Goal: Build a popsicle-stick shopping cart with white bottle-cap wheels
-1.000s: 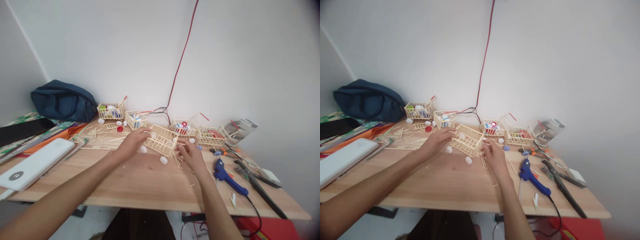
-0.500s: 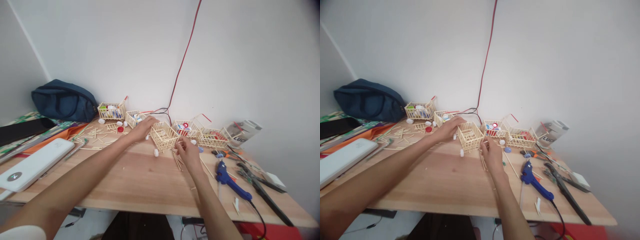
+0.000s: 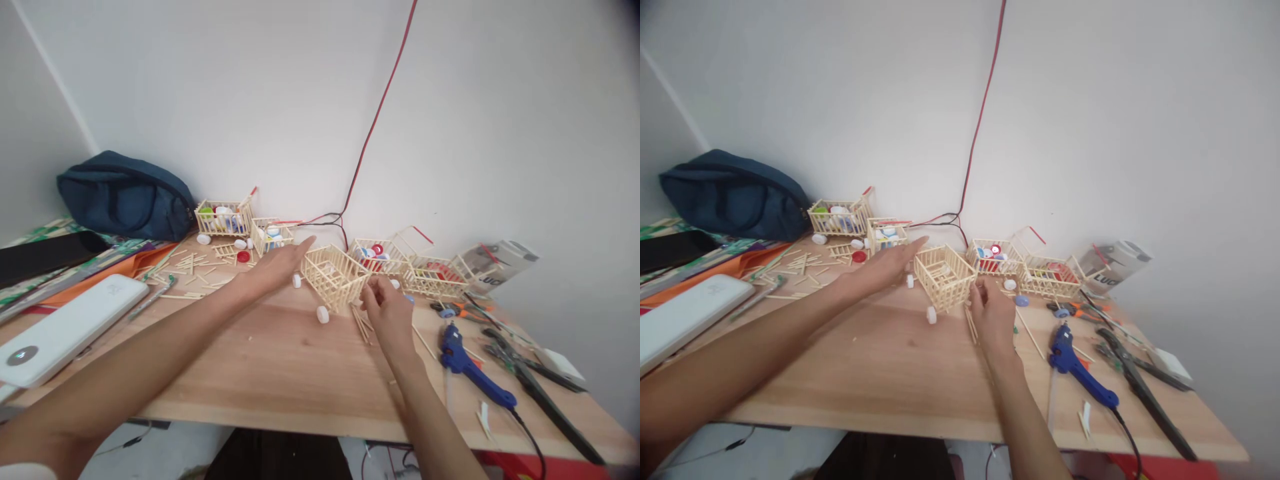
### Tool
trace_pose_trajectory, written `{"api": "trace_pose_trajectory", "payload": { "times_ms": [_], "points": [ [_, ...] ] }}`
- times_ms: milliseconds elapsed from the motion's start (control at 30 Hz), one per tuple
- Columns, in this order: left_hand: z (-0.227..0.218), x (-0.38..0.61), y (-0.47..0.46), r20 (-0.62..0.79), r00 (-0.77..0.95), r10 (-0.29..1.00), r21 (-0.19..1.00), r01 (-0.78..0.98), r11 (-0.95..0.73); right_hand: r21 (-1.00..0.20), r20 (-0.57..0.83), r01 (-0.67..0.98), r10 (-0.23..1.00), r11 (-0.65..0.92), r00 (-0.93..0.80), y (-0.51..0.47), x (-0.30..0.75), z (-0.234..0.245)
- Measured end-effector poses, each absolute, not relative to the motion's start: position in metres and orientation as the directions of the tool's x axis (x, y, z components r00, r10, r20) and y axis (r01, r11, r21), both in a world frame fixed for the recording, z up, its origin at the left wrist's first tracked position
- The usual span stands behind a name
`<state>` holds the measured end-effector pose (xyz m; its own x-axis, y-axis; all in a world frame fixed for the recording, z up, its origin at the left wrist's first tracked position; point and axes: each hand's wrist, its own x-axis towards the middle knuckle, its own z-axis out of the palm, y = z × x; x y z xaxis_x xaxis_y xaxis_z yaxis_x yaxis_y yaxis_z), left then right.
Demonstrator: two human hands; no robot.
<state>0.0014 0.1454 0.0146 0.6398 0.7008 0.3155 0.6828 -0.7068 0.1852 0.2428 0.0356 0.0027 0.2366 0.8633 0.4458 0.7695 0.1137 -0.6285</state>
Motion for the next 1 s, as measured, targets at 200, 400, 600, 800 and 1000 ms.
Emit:
{"api": "trace_pose_trajectory", "payload": {
  "times_ms": [200, 400, 600, 800, 1000],
  "points": [
    [0.021, -0.002, 0.117, 0.272, 0.567, 0.777, 0.072, 0.794, -0.604, -0.668, 0.440, 0.737, 0.852, 0.099, 0.285, 0.026, 0.243, 0.007],
    [0.010, -0.010, 0.108, 0.282, 0.605, 0.745, 0.063, 0.763, -0.643, -0.626, 0.459, 0.774, 0.846, 0.091, 0.272, 0.035, 0.234, 0.009],
    [-0.009, -0.015, 0.110, 0.250, 0.673, 0.696, -0.043, 0.726, -0.687, -0.600, 0.490, 0.798, 0.819, 0.066, 0.300, 0.048, 0.231, 0.007],
    [-0.012, -0.019, 0.110, 0.209, 0.677, 0.706, -0.069, 0.730, -0.680, -0.566, 0.523, 0.823, 0.792, 0.047, 0.314, 0.061, 0.228, 0.001],
    [-0.013, -0.021, 0.110, 0.186, 0.669, 0.720, -0.058, 0.739, -0.671, -0.584, 0.520, 0.811, 0.781, 0.029, 0.346, 0.066, 0.227, 0.001]
  ]
}}
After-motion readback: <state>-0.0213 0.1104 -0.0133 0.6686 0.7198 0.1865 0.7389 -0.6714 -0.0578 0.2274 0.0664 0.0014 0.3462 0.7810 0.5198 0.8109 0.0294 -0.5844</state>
